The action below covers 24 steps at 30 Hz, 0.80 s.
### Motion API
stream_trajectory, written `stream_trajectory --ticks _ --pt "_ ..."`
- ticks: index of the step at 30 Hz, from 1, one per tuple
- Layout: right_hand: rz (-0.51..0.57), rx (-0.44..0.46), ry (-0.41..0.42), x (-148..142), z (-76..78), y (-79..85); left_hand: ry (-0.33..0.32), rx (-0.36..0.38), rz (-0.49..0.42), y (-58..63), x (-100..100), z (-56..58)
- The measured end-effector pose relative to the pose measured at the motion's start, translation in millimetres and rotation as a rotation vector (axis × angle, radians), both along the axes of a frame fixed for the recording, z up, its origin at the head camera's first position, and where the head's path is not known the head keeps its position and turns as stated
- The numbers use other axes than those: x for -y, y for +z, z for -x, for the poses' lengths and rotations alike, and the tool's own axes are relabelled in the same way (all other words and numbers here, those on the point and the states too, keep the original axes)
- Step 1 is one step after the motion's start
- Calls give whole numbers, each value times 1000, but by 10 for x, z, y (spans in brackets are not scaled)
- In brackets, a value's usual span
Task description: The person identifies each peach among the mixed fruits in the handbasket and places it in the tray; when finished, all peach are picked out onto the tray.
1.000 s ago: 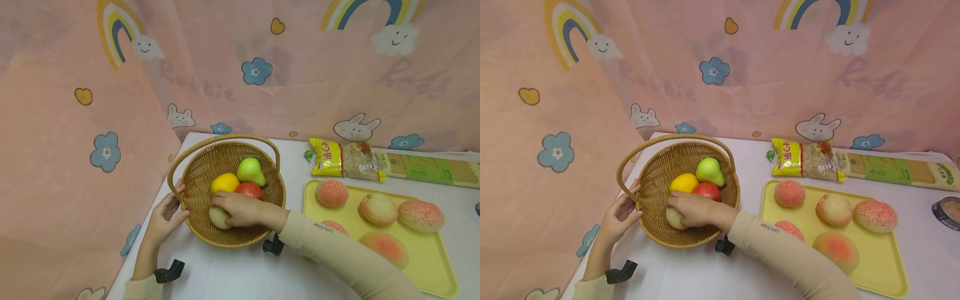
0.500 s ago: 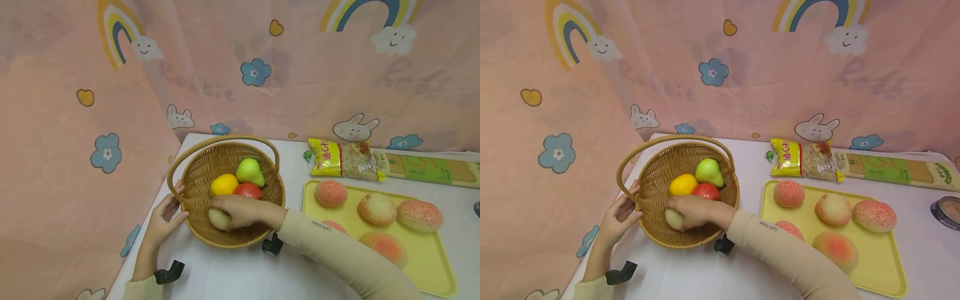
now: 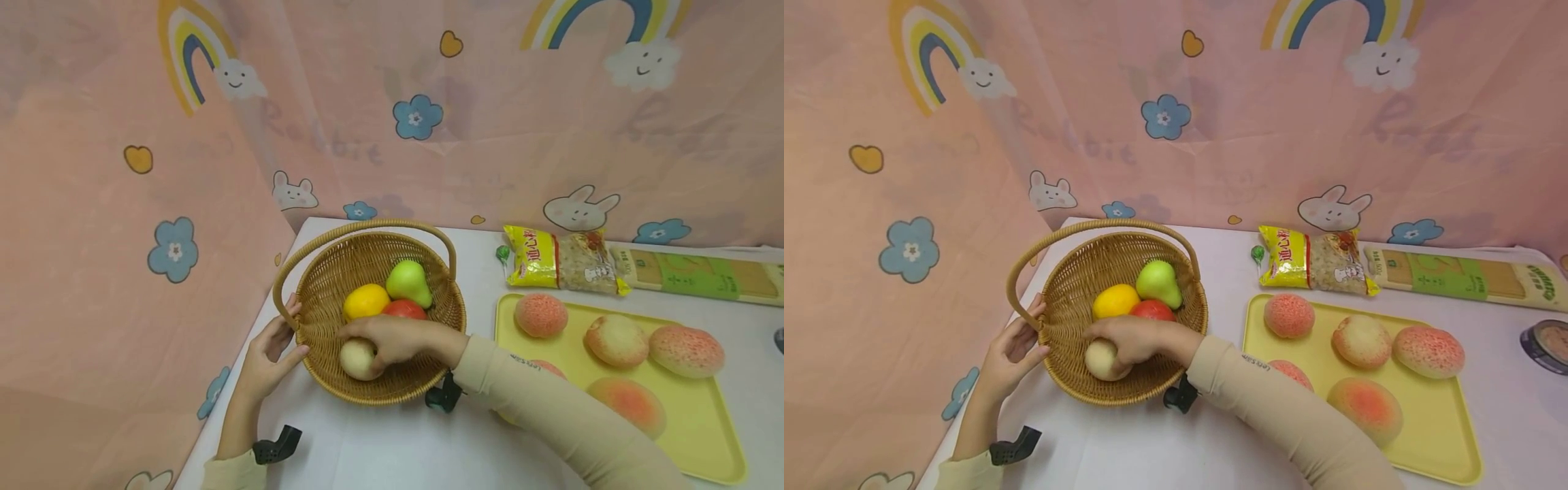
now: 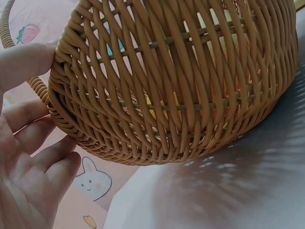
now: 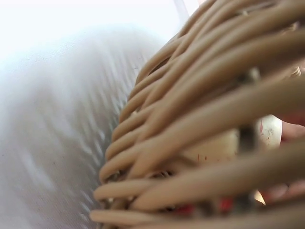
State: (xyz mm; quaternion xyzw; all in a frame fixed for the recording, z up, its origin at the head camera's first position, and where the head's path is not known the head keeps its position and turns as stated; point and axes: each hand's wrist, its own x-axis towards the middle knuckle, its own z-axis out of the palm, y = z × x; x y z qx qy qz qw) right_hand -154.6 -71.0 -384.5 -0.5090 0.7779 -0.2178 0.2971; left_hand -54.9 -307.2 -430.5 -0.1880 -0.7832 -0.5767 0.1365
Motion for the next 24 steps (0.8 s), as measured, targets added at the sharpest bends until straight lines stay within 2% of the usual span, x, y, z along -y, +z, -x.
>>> stream_trajectory --ticks 11,19,24 --pt "-15 -5 30 4 -20 -36 21 -31 1 10 -25 -15" --pt "-13 -77 109 17 -50 -54 26 -30 6 13 -21 -16" --pt "-24 -122 125 29 -85 -62 26 -25 4 16 -21 -12"
